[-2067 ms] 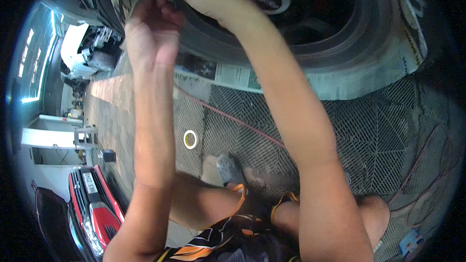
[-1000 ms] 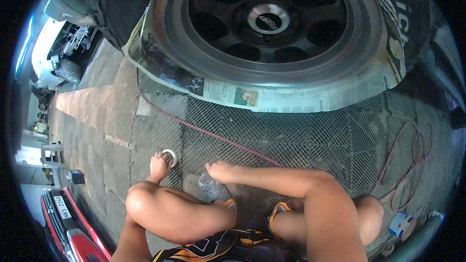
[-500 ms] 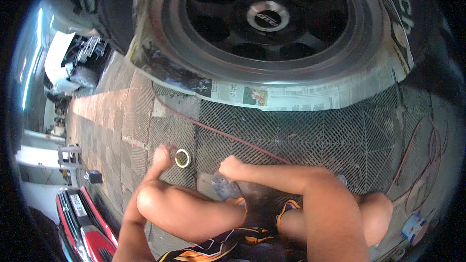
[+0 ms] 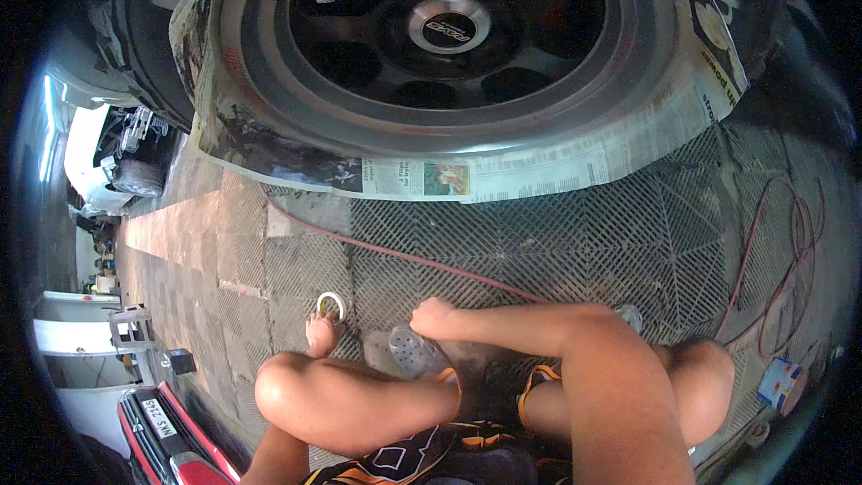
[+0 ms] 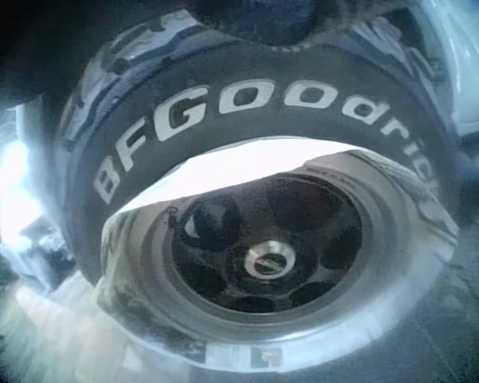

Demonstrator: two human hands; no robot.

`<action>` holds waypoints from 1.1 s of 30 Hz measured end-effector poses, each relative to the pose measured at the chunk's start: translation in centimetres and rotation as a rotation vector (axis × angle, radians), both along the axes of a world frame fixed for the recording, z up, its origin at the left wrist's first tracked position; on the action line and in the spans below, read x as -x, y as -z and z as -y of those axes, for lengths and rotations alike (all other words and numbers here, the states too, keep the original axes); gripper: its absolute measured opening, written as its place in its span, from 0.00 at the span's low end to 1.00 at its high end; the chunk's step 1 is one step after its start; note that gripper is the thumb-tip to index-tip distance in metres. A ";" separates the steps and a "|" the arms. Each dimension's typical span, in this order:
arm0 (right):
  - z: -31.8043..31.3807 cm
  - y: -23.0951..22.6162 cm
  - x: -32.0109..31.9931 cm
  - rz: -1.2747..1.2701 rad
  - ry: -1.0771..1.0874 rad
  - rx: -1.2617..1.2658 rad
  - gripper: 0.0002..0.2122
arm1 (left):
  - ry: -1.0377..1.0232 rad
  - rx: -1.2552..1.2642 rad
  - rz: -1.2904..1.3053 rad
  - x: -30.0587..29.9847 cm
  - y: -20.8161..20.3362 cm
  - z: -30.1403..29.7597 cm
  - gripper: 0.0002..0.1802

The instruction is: The person applies newspaper strips and masking tape around the rim of a car tire to protect the tire surface. The person smooths the newspaper and secures it with tape along the rim edge.

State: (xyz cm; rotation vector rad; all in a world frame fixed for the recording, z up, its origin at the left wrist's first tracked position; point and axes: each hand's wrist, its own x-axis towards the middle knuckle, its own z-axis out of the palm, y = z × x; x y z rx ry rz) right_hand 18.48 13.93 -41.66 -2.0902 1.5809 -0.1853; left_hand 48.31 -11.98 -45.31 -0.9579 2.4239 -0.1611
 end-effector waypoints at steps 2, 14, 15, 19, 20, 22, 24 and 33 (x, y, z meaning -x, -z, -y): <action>0.8 -0.5 0.4 0.035 0.055 0.114 0.06 | 0.075 0.021 -0.040 0.0 -0.2 0.3 0.19; 12.1 -14.6 6.7 0.772 0.698 0.838 0.25 | -0.354 -0.958 -0.937 18.7 -31.3 -1.4 0.14; 12.9 -16.1 7.0 0.860 0.664 0.957 0.20 | -0.322 -0.942 -0.966 20.5 -33.3 -2.5 0.14; 13.9 -20.0 8.7 0.930 0.768 1.136 0.12 | -0.284 -0.908 -1.222 25.6 -35.6 -7.2 0.17; 13.7 -20.3 9.4 0.914 0.765 1.178 0.12 | -0.259 -0.860 -1.285 26.2 -35.2 -8.0 0.18; 13.1 -20.5 10.7 0.890 0.758 1.230 0.12 | -0.159 -0.855 -1.370 26.7 -34.4 -9.1 0.19; 11.9 -20.2 11.7 0.891 0.684 1.242 0.13 | -0.078 -0.897 -1.398 26.4 -33.7 -9.5 0.20; 8.3 -20.2 13.9 0.664 0.620 1.276 0.14 | -0.075 -0.935 -1.261 26.1 -33.7 -10.4 0.23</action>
